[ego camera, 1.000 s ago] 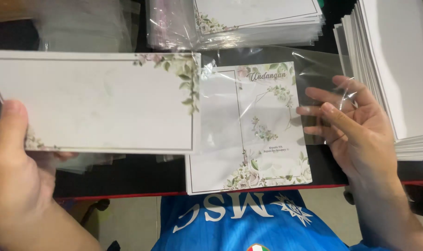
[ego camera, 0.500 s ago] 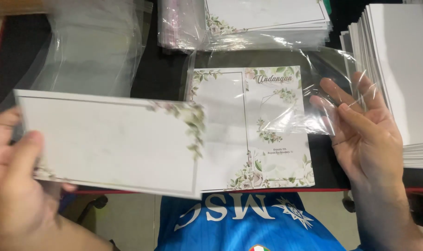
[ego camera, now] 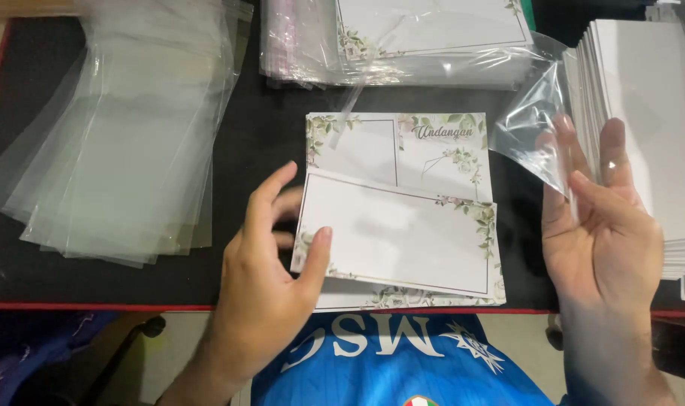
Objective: Folding paper invitations and inserting them into plastic sleeves
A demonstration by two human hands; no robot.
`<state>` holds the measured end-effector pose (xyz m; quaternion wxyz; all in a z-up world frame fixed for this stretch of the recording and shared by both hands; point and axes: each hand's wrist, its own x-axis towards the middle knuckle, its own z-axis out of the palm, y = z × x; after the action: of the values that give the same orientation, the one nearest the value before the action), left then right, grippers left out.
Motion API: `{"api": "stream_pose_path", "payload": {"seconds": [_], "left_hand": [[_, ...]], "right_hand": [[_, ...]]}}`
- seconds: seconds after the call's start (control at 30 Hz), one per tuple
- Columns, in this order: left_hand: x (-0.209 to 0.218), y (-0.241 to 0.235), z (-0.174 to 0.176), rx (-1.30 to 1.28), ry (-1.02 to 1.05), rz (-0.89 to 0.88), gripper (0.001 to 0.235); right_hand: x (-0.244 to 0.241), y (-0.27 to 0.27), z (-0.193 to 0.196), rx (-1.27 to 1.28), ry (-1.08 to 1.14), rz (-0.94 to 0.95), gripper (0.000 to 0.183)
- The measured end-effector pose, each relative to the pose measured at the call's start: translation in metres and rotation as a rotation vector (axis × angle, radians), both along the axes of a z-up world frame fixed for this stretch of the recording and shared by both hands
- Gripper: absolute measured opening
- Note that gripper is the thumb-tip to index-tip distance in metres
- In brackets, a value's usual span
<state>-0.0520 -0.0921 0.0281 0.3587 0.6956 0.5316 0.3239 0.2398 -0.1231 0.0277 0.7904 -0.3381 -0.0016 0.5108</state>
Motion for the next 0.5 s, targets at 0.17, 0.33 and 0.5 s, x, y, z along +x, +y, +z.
{"api": "stream_pose_path", "payload": {"seconds": [0.17, 0.33, 0.5], "left_hand": [[0.01, 0.001, -0.002, 0.179, -0.039, -0.165, 0.059], [0.022, 0.001, 0.005, -0.086, -0.346, -0.386, 0.075], [0.018, 0.006, 0.005, 0.046, -0.503, -0.122, 0.052]], "right_hand": [[-0.023, -0.01, 0.004, -0.064, -0.012, 0.052, 0.053], [-0.042, -0.029, -0.003, 0.044, -0.127, 0.355, 0.055], [-0.051, -0.035, -0.012, 0.016, -0.338, 0.491, 0.058]]}}
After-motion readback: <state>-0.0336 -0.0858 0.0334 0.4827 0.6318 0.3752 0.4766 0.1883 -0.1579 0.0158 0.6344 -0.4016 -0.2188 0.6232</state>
